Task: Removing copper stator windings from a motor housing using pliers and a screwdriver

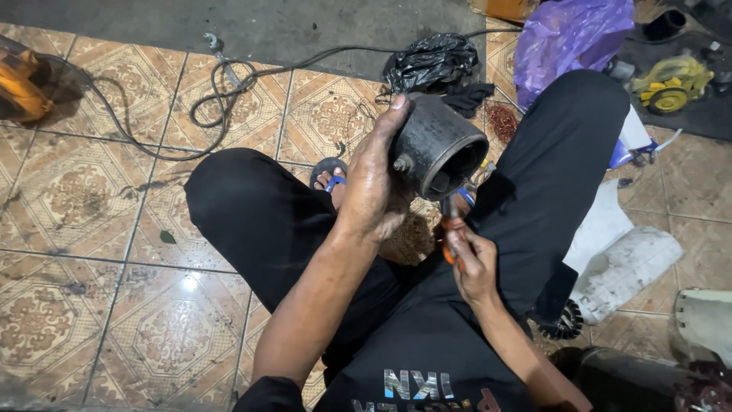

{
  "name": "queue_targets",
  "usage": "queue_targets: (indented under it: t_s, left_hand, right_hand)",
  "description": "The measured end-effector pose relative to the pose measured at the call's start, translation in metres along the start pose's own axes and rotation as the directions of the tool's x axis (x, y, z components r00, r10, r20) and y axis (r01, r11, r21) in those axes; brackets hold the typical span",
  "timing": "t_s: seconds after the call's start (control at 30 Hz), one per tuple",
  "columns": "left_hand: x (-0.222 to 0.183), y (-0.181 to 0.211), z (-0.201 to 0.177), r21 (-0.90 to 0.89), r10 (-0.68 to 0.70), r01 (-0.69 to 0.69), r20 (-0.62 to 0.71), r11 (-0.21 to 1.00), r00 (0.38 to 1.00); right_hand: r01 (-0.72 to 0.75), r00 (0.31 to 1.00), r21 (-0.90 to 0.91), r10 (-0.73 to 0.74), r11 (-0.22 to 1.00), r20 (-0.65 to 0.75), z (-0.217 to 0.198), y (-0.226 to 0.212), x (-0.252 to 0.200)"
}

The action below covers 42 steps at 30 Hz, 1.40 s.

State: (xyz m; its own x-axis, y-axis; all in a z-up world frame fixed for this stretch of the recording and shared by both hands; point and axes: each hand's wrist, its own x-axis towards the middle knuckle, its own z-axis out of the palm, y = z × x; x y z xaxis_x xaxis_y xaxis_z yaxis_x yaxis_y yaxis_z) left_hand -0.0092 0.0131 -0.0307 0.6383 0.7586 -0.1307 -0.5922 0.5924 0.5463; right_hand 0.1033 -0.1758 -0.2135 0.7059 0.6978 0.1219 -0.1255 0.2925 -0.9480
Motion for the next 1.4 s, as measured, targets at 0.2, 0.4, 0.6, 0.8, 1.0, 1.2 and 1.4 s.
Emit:
queue_targets:
  t_s: [0.2,0.4,0.6,0.8,1.0,1.2,1.4]
  left_hand:
    - [-0.007,0.007,0.011,0.008,-0.026,0.026,-0.014,1.0,1.0]
    - [-0.004,0.003,0.008,-0.006,-0.048,0.048,-0.015,0.999,0.999]
    - [-0.01,0.005,0.015,0.071,-0.008,0.009,-0.011,0.997,1.0]
    - [-0.019,0.003,0.022,0.136,0.096,-0.09,-0.041,0.987,0.995]
    - [-0.039,0.012,0.029,0.512,0.378,-0.349,0.05,0.785,0.924]
    - [-0.044,0.002,0.03,0.384,0.379,-0.318,-0.091,0.867,0.921]
    - [-0.031,-0.002,0.025,0.039,0.262,-0.259,-0.174,0.965,0.949]
  right_hand:
    - [0.287,0.952,-0.013,-0.287,0.958,-0.106,0.038,-0.081,0.016]
    - [0.42,0.907,-0.083,-0.422,0.904,-0.002,0.029,-0.108,0.061]
    - [0.488,0.864,-0.271,-0.503,0.83,0.015,0.07,-0.125,0.06]
    - [0.603,0.763,-0.538,-0.623,0.589,0.174,0.103,-0.174,0.043]
    - [0.822,0.535,-0.448,-0.746,0.351,0.396,0.121,-0.184,0.043]
    - [0.833,0.509,-0.429,-0.789,0.349,0.345,0.126,-0.174,0.042]
    - [0.51,0.836,0.007,-0.498,0.86,0.231,0.101,-0.174,0.017]
